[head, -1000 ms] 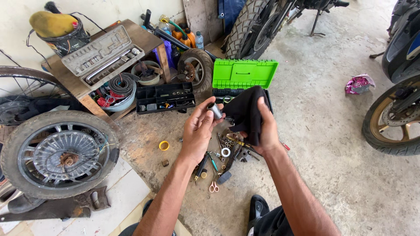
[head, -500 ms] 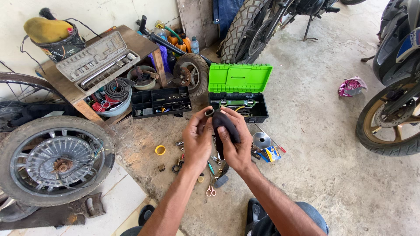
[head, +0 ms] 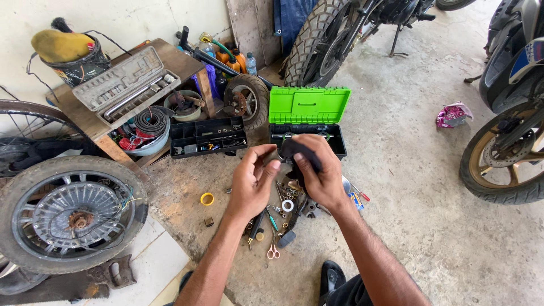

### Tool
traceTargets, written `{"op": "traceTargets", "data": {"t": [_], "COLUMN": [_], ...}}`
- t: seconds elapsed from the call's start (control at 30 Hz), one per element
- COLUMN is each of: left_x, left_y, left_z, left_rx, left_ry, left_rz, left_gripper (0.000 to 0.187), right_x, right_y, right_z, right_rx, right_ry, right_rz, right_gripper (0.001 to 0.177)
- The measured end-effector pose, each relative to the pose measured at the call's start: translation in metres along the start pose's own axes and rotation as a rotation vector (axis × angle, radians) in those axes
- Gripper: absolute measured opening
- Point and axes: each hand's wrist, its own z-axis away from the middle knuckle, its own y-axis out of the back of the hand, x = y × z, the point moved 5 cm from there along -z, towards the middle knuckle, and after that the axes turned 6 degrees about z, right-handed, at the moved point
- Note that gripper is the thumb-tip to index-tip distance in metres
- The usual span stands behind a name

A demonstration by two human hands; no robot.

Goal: The person handles various motorcycle parts and tools spread on a floor, picking up and cleaning a metallic component with a black cloth. They use pliers to manipulate small parts and sort items within two toolboxes.

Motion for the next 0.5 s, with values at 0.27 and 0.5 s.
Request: {"op": "traceTargets", "data": {"t": [0.27, 0.5], "left_x": [0.016, 0.031], "left_y": [0.012, 0.011], "left_z": [0.002, 0.009], "left_rx": [0.009, -0.008], "left_ry": [-0.048, -0.371], "left_rz": [-0.320, -0.565], "left_gripper": [0.026, 0.029], "right_x": [-0.034, -0.017], "right_y": [-0.004, -0.014], "right_z": [0.004, 0.006], "right_rx": [-0.014, -0.092], "right_ry": [0.349, 0.164], "right_rz": [0.500, 0.215], "right_gripper": [0.054, 0.034]}}
